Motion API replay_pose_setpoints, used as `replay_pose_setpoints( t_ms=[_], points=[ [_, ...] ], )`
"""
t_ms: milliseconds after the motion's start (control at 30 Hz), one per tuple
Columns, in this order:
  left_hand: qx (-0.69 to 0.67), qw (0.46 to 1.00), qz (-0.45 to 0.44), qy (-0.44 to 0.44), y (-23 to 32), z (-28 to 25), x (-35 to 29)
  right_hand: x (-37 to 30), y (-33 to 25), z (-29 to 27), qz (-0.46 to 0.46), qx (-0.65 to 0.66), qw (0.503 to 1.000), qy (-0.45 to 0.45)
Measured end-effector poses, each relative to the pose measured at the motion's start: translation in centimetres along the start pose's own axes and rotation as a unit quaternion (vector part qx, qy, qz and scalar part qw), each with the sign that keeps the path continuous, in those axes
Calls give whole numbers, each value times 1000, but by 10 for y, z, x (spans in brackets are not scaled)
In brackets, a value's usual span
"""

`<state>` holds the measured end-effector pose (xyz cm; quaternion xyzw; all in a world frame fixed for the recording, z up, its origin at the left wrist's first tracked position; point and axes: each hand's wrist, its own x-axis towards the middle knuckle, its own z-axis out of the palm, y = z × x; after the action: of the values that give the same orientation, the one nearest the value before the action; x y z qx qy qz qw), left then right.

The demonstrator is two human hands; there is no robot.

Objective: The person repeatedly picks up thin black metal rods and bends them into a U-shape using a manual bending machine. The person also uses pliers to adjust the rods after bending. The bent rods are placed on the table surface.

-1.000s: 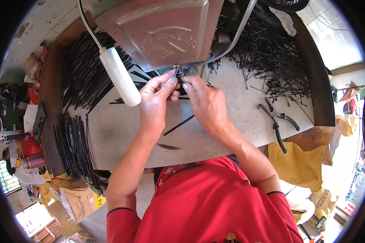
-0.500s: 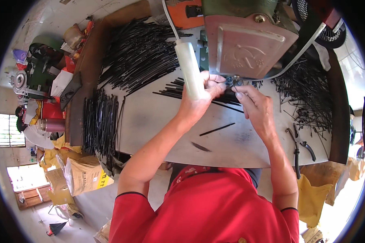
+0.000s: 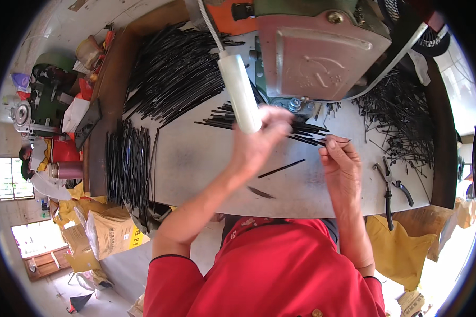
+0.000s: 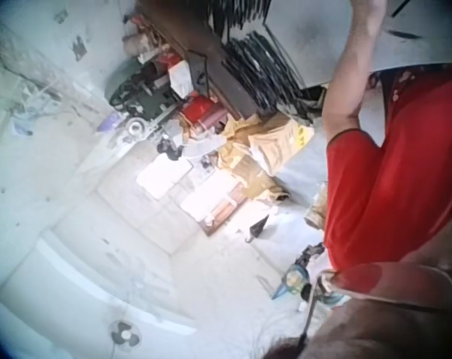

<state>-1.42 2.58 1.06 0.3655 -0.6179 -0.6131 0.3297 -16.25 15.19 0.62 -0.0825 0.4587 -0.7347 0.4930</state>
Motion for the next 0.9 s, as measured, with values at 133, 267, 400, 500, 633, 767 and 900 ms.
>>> replay_pose_setpoints(
  t_ms=[133, 267, 400, 500, 633, 767, 900],
  points=[
    [421, 845, 266, 194, -6, -56, 72, -21, -37, 3, -113, -429, 894, -59],
    [381, 862, 269, 197, -49, -90, 121, -41, -32, 10, -263, -658, 678, -195],
    [377, 866, 271, 184, -49, -87, 115, -34, -16, 6, -290, -619, 698, -213],
    [397, 830, 344, 190, -35, -84, 101, -19, -3, -7, -301, -602, 718, -178],
    [535, 725, 387, 196, -12, -89, 89, -5, -18, 6, -135, -538, 824, -115],
    [499, 792, 302, 181, -8, -93, 79, 2, -19, 3, -65, -471, 876, -81],
    [596, 714, 319, 183, -2, -101, 70, -1, -19, 0, 14, -424, 900, -96]
  ],
)
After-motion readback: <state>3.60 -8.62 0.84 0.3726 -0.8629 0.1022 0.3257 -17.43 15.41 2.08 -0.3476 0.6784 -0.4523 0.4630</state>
